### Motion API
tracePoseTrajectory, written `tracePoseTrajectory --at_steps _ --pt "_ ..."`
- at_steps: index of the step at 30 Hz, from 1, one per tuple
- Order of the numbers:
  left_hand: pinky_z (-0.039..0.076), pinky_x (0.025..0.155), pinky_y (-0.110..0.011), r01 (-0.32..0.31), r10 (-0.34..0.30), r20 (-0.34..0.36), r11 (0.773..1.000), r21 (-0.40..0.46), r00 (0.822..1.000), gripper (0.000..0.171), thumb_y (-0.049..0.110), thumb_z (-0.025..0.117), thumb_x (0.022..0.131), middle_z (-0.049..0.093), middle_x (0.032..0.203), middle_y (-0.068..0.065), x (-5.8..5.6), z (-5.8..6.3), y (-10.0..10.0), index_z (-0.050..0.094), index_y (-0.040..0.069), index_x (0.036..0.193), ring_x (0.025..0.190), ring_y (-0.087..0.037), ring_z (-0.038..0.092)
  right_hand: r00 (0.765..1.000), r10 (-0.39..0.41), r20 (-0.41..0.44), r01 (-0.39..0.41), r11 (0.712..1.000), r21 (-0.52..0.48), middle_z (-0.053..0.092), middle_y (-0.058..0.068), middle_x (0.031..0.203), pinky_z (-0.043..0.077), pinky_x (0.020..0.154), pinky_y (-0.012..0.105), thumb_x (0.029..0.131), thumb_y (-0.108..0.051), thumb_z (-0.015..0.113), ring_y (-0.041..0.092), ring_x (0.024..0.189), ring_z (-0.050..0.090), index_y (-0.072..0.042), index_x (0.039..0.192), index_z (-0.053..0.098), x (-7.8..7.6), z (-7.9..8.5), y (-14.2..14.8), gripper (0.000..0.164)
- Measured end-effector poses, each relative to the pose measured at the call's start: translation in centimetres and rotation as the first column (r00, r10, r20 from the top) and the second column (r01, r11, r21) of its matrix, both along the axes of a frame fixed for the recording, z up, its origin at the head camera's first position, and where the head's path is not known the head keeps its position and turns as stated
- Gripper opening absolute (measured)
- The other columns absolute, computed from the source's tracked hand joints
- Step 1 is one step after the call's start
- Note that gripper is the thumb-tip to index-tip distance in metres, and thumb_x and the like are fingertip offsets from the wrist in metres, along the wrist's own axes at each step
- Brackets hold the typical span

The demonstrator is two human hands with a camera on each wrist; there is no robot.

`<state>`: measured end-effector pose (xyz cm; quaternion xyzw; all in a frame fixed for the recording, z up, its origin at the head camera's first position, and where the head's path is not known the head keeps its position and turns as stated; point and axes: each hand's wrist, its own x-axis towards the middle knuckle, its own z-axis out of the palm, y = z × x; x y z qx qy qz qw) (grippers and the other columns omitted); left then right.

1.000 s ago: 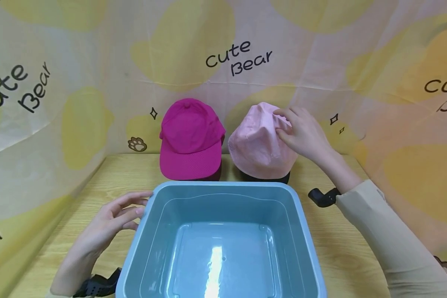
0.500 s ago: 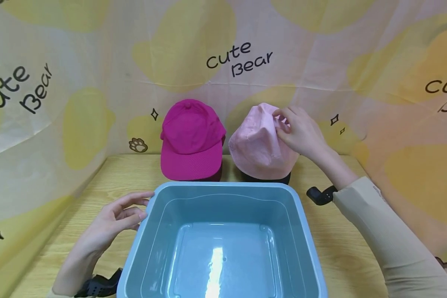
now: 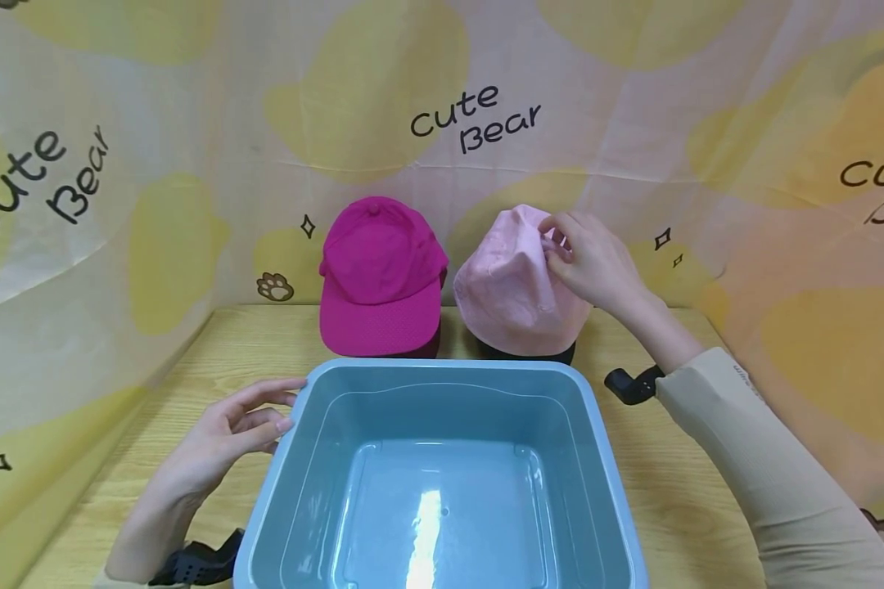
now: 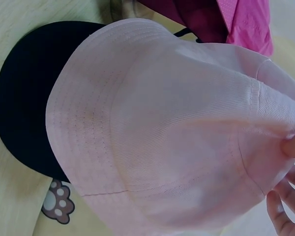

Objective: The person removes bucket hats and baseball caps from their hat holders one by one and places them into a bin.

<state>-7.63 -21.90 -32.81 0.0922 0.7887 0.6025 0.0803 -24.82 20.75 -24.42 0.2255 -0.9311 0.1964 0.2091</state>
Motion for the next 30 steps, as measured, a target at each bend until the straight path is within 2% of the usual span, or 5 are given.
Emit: tracePoseTrajectory --at_steps 14,20,26,30 --pt "0.058 0.075 -0.037 0.001 -0.001 0.007 1.0 -0.003 1.0 0.047 0.016 0.062 0.093 0.055 0.12 -0.008 -0.02 -0.22 -0.14 0.049 0.01 0.138 0.085 -0.012 0.066 0.999 0.002 -0.051 -0.001 1.0 0.022 0.062 0.011 0.091 0.043 0.064 0.035 0.089 -0.003 0.056 0.025 0.082 0.057 -0.008 0.108 0.062 -0.04 -0.21 -0.03 0.021" --pt "0.058 0.075 -0.037 -0.003 0.003 0.004 1.0 0.001 1.0 0.047 0.016 0.062 0.093 0.054 0.121 -0.009 -0.13 -0.25 -0.12 0.049 0.01 0.137 0.084 -0.012 0.067 0.996 0.018 -0.092 -0.018 1.0 -0.002 0.063 0.012 0.088 0.043 0.063 0.034 0.088 -0.001 0.055 0.025 0.077 0.058 -0.006 0.105 0.063 -0.09 -0.09 0.15 0.019" --pt "0.058 0.075 -0.037 -0.013 0.013 0.004 1.0 0.004 1.0 0.047 0.016 0.063 0.093 0.054 0.121 -0.011 -0.35 -0.23 0.35 0.049 0.01 0.137 0.085 -0.013 0.067 0.996 0.021 -0.09 -0.024 0.999 -0.033 0.063 0.01 0.089 0.043 0.065 0.033 0.088 -0.001 0.055 0.023 0.08 0.058 -0.006 0.103 0.064 -0.57 -0.19 0.53 0.018" --pt "0.058 0.075 -0.036 -0.003 0.004 -0.004 1.0 0.016 1.0 0.047 0.016 0.062 0.093 0.053 0.122 -0.017 -0.39 -0.18 0.56 0.049 0.007 0.137 0.085 -0.013 0.067 0.995 0.029 -0.092 -0.036 0.996 -0.077 0.065 0.012 0.09 0.044 0.067 0.032 0.089 -0.001 0.055 0.024 0.08 0.058 -0.004 0.102 0.064 -0.68 -0.05 0.6 0.017"
